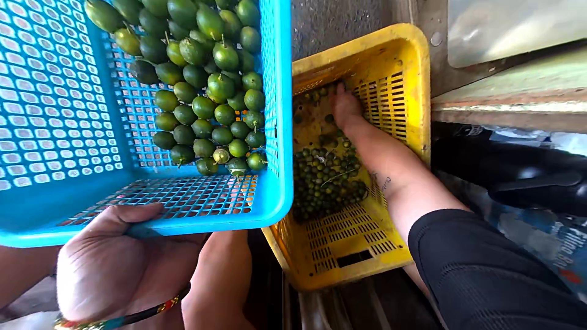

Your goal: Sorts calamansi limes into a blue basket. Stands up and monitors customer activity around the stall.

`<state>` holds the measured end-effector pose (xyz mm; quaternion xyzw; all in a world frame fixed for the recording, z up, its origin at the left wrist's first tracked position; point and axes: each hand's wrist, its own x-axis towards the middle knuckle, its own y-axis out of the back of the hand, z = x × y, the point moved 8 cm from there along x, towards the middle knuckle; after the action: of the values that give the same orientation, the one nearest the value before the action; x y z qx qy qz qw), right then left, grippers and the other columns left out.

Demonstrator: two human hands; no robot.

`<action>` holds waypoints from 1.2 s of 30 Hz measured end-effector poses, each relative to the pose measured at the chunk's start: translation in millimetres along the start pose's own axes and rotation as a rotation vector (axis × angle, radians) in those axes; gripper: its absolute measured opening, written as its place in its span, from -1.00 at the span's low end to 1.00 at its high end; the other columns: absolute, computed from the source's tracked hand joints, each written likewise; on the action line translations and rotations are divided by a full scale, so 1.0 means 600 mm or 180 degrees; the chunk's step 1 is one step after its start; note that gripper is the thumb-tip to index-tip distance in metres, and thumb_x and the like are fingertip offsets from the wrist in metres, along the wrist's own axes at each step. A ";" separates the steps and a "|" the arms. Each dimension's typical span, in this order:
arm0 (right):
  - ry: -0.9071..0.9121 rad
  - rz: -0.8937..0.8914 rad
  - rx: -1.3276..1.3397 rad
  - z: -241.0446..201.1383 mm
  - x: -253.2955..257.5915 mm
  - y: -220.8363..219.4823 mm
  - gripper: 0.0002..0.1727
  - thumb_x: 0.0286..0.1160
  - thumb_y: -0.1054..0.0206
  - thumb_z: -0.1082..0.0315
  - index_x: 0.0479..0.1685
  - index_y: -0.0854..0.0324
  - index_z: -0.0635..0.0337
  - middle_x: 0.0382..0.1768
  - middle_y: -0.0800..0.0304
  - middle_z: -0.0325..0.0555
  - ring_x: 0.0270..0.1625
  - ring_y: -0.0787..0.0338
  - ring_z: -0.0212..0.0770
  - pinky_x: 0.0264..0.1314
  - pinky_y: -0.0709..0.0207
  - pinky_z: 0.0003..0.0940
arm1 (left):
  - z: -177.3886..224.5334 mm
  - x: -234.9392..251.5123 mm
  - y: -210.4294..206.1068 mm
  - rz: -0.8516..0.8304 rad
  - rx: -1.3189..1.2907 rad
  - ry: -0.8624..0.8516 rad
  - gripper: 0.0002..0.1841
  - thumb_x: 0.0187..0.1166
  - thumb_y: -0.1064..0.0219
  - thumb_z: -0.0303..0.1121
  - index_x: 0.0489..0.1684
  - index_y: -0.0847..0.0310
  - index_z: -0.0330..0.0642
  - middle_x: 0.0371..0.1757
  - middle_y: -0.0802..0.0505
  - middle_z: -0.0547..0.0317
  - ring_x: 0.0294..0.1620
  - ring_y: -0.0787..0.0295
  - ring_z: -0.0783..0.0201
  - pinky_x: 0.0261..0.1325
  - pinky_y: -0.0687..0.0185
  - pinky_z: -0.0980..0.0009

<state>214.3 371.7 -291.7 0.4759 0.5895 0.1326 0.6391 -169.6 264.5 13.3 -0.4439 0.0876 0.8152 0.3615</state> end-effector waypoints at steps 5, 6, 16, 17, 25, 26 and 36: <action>0.0322 0.0088 -0.0310 0.001 -0.003 -0.011 -0.39 0.61 -0.19 0.56 0.70 -0.39 0.19 0.71 -0.33 0.26 0.55 -0.58 0.34 0.43 -0.62 0.23 | 0.000 -0.009 -0.016 0.0061 0.0063 0.0002 -0.81 0.62 0.02 -0.40 -0.24 -0.52 -0.17 -0.19 -0.81 -0.08 -0.12 -0.85 0.00 -0.05 -0.79 -0.16; 0.0371 0.0168 -0.0259 0.000 -0.008 -0.008 -0.37 0.52 -0.25 0.61 0.66 -0.41 0.25 0.70 -0.31 0.30 0.55 -0.57 0.35 0.43 -0.62 0.23 | 0.000 -0.011 -0.019 0.0020 0.0100 0.0027 -0.81 0.63 0.02 -0.40 -0.21 -0.53 -0.16 -0.16 -0.82 -0.08 -0.09 -0.85 -0.01 -0.03 -0.79 -0.17; 0.0710 -0.0074 0.0445 -0.003 -0.082 -0.078 -0.59 0.54 -0.37 0.46 0.38 -0.67 0.16 0.64 -0.37 0.25 0.52 -0.62 0.23 0.47 -0.64 0.10 | 0.000 -0.018 -0.029 0.0001 0.0230 0.0007 -0.81 0.62 0.01 -0.40 -0.18 -0.56 -0.15 -0.11 -0.83 -0.08 -0.03 -0.85 0.00 0.01 -0.78 -0.17; 0.0600 -0.0070 0.0748 0.004 -0.095 -0.067 -0.58 0.49 -0.42 0.43 0.36 -0.67 0.16 0.59 -0.42 0.26 0.49 -0.64 0.22 0.46 -0.64 0.10 | 0.000 -0.018 -0.028 -0.0012 0.0230 0.0016 -0.80 0.62 0.01 -0.39 -0.18 -0.57 -0.15 -0.11 -0.83 -0.08 -0.03 -0.86 -0.01 0.00 -0.79 -0.16; 0.0524 -0.0595 0.0890 -0.018 -0.125 -0.137 -0.59 0.40 -0.50 0.37 0.26 -0.67 0.20 0.49 -0.51 0.26 0.40 -0.69 0.24 0.34 -0.68 0.19 | -0.006 -0.017 -0.035 0.0008 0.0286 0.0002 -0.80 0.63 0.01 -0.38 -0.28 -0.54 -0.18 -0.21 -0.82 -0.08 -0.12 -0.85 0.03 -0.05 -0.80 -0.11; 0.0514 -0.0637 0.0873 -0.029 -0.114 -0.132 -0.61 0.39 -0.52 0.38 0.21 -0.70 0.25 0.43 -0.58 0.29 0.40 -0.69 0.27 0.38 -0.64 0.22 | -0.008 -0.018 -0.034 0.0020 0.0288 0.0005 -0.80 0.61 -0.01 -0.39 -0.29 -0.55 -0.18 -0.21 -0.82 -0.09 -0.13 -0.86 0.03 -0.07 -0.81 -0.11; 0.0534 -0.0276 0.0848 -0.151 -0.089 -0.123 -0.41 0.48 -0.44 0.34 0.57 -0.55 -0.07 0.65 -0.28 0.37 0.29 -0.76 0.28 0.20 -0.76 0.12 | -0.014 -0.022 -0.043 0.0010 0.0350 0.0181 -0.76 0.64 0.06 -0.41 -0.25 -0.55 -0.24 -0.22 -0.82 -0.12 -0.11 -0.86 -0.01 0.02 -0.80 -0.10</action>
<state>91.5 335.8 -301.6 0.5178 0.6731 0.0649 0.5240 -142.4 272.5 23.7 -0.4463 0.1432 0.7968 0.3814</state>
